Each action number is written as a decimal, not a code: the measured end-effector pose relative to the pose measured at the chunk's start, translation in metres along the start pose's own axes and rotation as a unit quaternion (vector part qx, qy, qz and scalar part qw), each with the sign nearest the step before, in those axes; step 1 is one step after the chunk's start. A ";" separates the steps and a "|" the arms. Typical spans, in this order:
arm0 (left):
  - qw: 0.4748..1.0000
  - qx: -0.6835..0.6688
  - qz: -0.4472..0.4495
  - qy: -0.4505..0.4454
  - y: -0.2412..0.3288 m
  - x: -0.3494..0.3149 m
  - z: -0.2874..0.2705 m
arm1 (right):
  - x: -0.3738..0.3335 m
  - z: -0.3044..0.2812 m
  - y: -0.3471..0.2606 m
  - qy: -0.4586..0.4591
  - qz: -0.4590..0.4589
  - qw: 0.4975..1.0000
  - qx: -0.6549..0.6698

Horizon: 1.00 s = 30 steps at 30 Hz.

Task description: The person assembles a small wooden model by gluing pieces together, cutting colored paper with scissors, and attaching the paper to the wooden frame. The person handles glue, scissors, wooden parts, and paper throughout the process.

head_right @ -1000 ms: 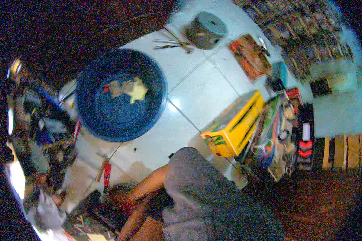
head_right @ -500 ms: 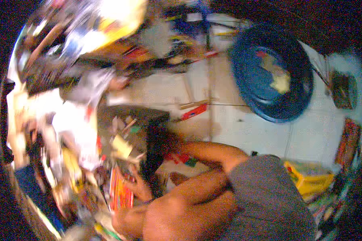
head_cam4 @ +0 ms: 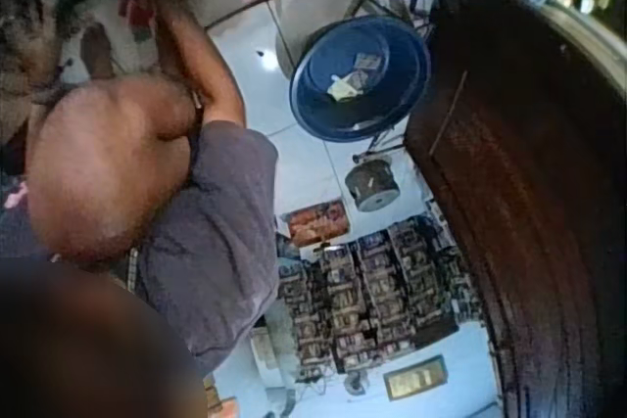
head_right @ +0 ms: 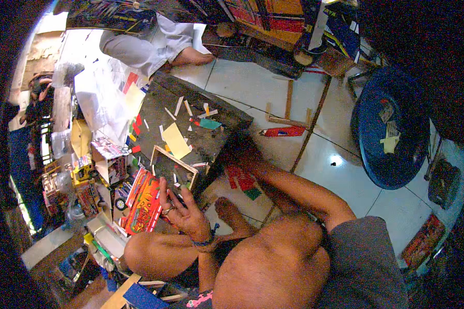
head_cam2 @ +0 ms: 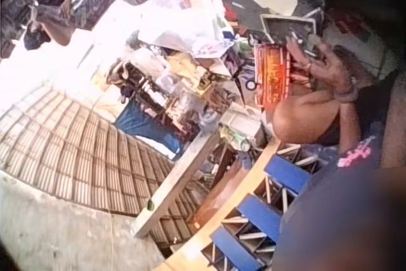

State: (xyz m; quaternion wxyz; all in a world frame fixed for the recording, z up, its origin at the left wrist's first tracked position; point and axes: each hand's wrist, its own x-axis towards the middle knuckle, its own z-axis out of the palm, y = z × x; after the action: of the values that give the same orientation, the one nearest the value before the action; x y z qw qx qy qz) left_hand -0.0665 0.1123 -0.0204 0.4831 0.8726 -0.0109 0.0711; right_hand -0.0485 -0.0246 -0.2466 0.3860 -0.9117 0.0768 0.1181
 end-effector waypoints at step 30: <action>0.887 -0.139 -0.398 -0.188 -0.064 -0.097 0.053 | -0.119 -0.092 0.008 -0.067 0.096 0.903 0.414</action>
State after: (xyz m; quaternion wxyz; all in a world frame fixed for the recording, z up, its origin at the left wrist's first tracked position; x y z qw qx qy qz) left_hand -0.1504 0.0963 -0.1151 0.5763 0.7245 0.2366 -0.2950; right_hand -0.1497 -0.0908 -0.1570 0.7194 -0.6481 0.1803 0.1729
